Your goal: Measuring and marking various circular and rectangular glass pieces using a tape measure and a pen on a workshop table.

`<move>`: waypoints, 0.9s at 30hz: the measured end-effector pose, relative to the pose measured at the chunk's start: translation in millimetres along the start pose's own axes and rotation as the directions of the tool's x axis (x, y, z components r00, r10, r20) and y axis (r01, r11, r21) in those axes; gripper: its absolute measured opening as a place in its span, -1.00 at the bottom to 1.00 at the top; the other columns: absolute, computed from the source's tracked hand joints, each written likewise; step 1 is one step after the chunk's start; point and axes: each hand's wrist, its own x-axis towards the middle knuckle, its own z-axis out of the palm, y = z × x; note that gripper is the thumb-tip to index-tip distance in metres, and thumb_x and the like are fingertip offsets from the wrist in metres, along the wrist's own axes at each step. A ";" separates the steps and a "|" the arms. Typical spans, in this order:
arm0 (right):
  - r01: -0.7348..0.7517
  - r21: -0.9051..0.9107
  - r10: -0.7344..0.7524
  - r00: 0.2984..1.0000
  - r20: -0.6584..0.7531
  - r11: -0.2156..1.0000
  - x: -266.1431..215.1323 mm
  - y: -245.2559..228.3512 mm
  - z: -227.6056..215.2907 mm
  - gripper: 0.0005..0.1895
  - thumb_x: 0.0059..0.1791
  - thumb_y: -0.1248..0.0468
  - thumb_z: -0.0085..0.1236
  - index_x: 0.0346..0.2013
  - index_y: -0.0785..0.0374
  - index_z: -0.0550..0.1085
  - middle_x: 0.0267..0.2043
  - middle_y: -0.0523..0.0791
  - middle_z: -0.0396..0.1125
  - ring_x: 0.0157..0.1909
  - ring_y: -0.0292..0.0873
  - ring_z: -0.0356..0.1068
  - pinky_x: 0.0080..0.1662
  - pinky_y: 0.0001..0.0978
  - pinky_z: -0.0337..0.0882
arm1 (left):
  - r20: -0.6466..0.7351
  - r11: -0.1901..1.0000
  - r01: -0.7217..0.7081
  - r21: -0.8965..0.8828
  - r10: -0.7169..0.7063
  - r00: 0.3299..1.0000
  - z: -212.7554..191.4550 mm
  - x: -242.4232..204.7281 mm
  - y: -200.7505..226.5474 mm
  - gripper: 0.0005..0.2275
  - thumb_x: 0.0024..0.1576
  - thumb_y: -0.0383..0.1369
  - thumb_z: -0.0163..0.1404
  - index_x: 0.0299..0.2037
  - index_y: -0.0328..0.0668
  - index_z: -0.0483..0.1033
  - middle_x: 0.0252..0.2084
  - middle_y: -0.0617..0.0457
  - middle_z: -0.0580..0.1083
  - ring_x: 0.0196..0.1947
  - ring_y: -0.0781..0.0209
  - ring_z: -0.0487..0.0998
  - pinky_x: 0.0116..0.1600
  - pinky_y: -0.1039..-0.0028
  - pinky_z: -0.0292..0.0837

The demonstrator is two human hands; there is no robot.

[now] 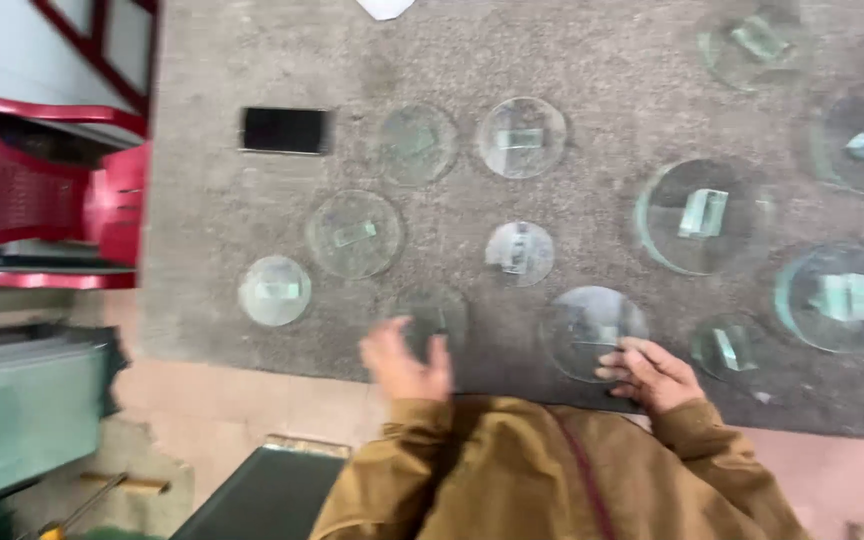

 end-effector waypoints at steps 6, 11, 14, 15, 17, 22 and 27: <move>0.003 0.216 -0.035 0.989 0.146 0.976 1.9 0.3 -18.5 -0.60 0.21 0.26 0.06 0.33 0.34 0.50 0.10 0.25 0.59 0.07 0.27 0.66 -0.17 -0.18 0.67 | 0.043 0.691 0.722 0.008 -0.722 0.691 0.3 15.2 -18.9 -0.37 0.11 -0.13 0.39 0.37 -0.02 0.44 0.22 -0.06 0.33 0.09 0.05 0.52 0.23 0.03 0.62; -0.048 0.068 0.047 0.999 0.016 0.997 -19.7 -30.0 6.8 -0.53 0.20 0.24 0.04 0.37 0.41 0.45 0.20 0.35 0.54 0.12 0.33 0.59 0.00 0.09 0.56 | -0.083 0.894 0.432 -0.121 -0.443 0.893 64.0 -11.6 -139.0 -0.46 -0.02 -0.17 0.42 0.19 -0.06 0.64 0.00 -0.01 0.52 -0.10 0.14 0.63 0.13 0.33 0.56; -0.032 0.042 0.033 0.999 -0.020 0.999 -17.9 -31.6 9.7 -0.58 0.27 0.27 -0.02 0.35 0.51 0.43 0.15 0.44 0.49 0.10 0.43 0.55 -0.05 0.09 0.50 | -0.005 0.883 0.460 -0.097 -0.462 0.887 62.3 -6.5 -136.3 -0.50 0.01 -0.17 0.39 0.18 0.01 0.65 -0.01 0.02 0.51 -0.10 0.16 0.63 0.15 0.34 0.57; -0.037 0.036 0.037 0.999 0.004 0.999 -18.6 -27.5 9.0 -0.58 0.27 0.27 -0.02 0.35 0.51 0.43 0.15 0.44 0.49 0.10 0.43 0.55 -0.05 0.09 0.50 | -0.027 0.879 0.467 -0.091 -0.471 0.881 54.9 -5.7 -130.4 -0.50 0.01 -0.17 0.39 0.18 0.01 0.65 -0.01 0.02 0.51 -0.10 0.16 0.63 0.15 0.34 0.57; 0.025 0.024 -0.025 1.000 -0.002 0.999 -16.3 -21.3 6.3 -0.62 0.32 0.27 -0.03 0.36 0.49 0.41 0.05 0.40 0.48 0.10 0.42 0.55 -0.09 0.16 0.51 | 0.010 0.923 0.384 -0.024 -0.384 0.923 44.3 -0.1 -117.9 -0.60 0.03 -0.10 0.33 0.02 -0.03 0.61 -0.13 0.01 0.53 -0.14 0.02 0.60 0.10 0.22 0.52; 0.008 -0.006 -0.008 1.000 0.011 1.000 8.3 2.1 -14.0 -0.66 0.36 0.23 -0.03 0.34 0.41 0.46 0.07 0.35 0.52 0.02 0.29 0.58 -0.15 -0.05 0.53 | 0.148 0.736 0.667 -0.118 -0.651 0.744 17.6 16.8 -55.6 -0.72 0.19 -0.22 0.29 -0.05 0.11 0.42 -0.18 0.26 0.65 -0.38 0.29 0.50 -0.03 0.37 0.51; -0.019 -0.016 0.019 1.000 0.012 1.000 17.1 6.4 -24.7 -0.64 0.36 0.21 -0.03 0.38 0.37 0.46 0.09 0.31 0.52 0.06 0.27 0.56 -0.11 -0.06 0.53 | 0.324 0.306 0.642 -0.703 -0.666 0.672 59.4 0.0 -89.4 -0.79 0.40 -0.58 -0.03 -0.01 -0.03 0.19 -0.15 -0.25 0.71 -0.33 -0.01 0.80 -0.40 0.40 0.66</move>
